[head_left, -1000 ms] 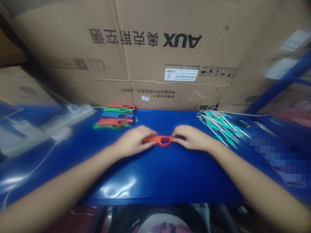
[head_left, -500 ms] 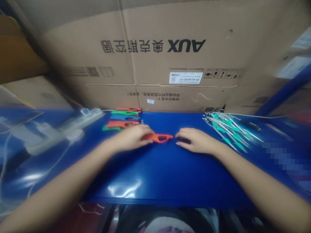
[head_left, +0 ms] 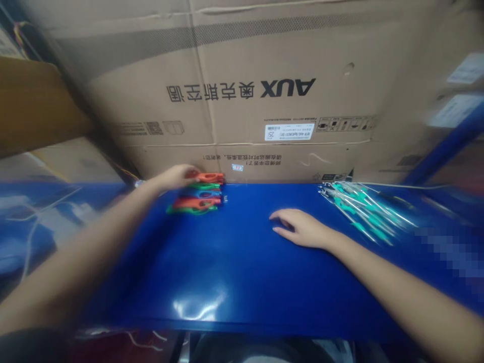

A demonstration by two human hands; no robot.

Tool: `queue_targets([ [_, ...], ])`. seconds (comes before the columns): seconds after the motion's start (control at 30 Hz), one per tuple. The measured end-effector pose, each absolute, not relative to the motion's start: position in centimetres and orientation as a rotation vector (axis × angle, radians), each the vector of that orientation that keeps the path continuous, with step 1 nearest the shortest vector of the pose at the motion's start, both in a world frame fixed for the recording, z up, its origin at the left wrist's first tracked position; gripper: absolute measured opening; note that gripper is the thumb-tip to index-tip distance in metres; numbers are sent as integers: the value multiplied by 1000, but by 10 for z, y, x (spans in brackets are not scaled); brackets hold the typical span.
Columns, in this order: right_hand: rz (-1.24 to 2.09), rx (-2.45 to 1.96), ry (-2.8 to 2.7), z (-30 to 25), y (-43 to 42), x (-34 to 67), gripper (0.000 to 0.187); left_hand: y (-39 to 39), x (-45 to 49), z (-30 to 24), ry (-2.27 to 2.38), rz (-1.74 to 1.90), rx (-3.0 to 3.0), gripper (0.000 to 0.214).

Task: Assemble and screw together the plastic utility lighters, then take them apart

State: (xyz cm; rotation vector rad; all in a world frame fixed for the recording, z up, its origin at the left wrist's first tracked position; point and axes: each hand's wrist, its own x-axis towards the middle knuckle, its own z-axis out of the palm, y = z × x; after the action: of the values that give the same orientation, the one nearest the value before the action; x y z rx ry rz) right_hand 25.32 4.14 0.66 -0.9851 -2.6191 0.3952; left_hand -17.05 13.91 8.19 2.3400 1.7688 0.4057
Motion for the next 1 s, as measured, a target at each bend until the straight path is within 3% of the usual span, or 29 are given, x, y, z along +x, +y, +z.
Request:
queue_targets([
  [0.17, 411, -994, -2609, 7, 42, 253, 33, 152, -171, 70, 1741, 456, 2326, 58],
  [0.33, 423, -982, -2613, 7, 43, 254, 33, 151, -165, 72, 1825, 575, 2359, 42],
  [0.5, 353, -1008, -2608, 6, 38, 253, 29, 77, -89, 67, 1644, 828, 2401, 26],
  [0.63, 256, -1081, -2622, 8, 33, 249, 13, 11, -21, 49, 1306, 553, 2596, 16],
  [0.93, 230, -1217, -2780, 17, 31, 255, 43, 29, -35, 25, 1491, 488, 3056, 23],
  [1.0, 254, -1177, -2814, 20, 32, 258, 42, 32, -45, 29, 1572, 462, 3038, 20],
])
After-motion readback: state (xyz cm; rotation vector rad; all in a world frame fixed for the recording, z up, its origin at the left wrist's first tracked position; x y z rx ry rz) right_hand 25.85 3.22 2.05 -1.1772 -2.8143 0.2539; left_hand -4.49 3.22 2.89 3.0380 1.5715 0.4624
